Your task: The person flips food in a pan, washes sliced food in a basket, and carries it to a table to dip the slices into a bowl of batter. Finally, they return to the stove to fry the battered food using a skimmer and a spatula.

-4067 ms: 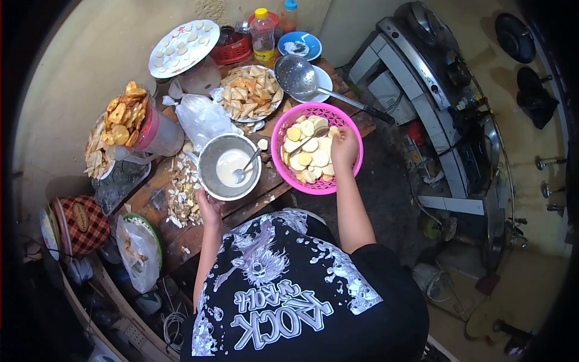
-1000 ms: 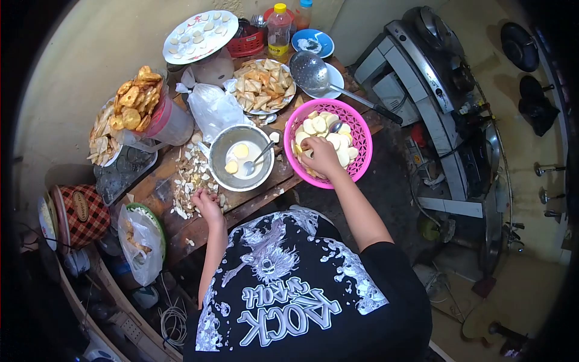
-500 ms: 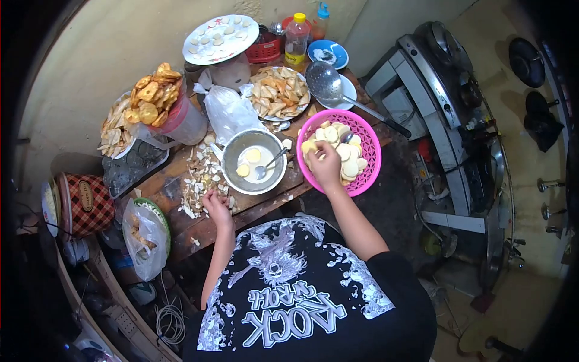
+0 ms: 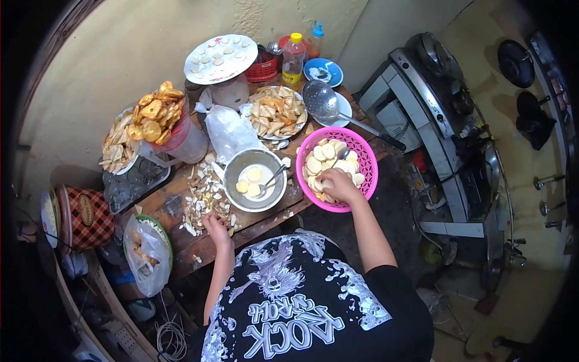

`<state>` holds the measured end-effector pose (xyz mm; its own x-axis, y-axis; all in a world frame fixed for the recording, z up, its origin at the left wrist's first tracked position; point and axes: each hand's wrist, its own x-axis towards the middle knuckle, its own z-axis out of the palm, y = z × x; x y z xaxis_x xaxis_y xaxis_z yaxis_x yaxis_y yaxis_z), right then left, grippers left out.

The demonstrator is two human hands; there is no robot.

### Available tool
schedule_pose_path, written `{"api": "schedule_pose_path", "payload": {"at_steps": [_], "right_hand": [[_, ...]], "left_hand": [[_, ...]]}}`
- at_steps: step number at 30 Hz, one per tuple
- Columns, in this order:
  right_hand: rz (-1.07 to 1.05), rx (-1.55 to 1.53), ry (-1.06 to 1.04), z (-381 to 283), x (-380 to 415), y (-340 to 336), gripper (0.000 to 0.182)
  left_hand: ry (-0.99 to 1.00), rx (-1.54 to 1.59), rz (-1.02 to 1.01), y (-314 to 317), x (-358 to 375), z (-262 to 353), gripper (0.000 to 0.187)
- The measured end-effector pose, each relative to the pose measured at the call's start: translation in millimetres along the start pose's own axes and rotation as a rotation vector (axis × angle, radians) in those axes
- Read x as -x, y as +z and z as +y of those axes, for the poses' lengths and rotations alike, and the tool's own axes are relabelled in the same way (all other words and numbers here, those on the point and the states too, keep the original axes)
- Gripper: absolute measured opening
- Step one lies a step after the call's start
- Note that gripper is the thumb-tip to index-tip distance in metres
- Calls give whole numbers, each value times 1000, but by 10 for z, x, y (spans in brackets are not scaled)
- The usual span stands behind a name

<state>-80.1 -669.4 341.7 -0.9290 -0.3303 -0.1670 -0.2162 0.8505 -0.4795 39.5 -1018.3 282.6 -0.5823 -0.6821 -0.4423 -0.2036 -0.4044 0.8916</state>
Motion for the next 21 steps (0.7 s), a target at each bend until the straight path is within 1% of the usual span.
{"api": "schedule_pose_path", "payload": {"at_steps": [1, 2, 5, 6, 9, 10, 13, 14, 17, 18, 21], "right_hand": [[-57, 78, -12, 16, 72, -10, 40], [-24, 104, 44, 18, 129, 4, 44], [65, 11, 95, -10, 243, 17, 49], [79, 84, 87, -40, 265, 42, 52], [145, 101, -7, -10, 188, 196, 51], [197, 166, -51, -15, 155, 222, 47], [173, 117, 1, -2, 48, 181, 44], [266, 148, -53, 7, 39, 187, 37], [280, 69, 0, 173, -106, 241, 33], [327, 60, -47, 198, -125, 214, 29], [318, -101, -34, 208, -145, 79, 28]], "left_hand": [[-11, 1, 5, 13, -25, -36, 15], [-25, -3, 12, 39, 9, 11, 15], [-64, 3, 4, 102, -8, -5, 15], [-85, 15, -14, 119, -18, 2, 16], [-99, 47, -29, 213, -29, 15, 19], [-90, 48, -29, 247, -22, 51, 19], [-67, 71, -46, 308, 19, 164, 19], [-60, 73, -57, 309, 36, 185, 19], [-51, 78, -54, 304, 50, 191, 18], [-46, 82, -64, 301, 41, 189, 18], [-24, 83, -52, 328, 46, 239, 17]]}}
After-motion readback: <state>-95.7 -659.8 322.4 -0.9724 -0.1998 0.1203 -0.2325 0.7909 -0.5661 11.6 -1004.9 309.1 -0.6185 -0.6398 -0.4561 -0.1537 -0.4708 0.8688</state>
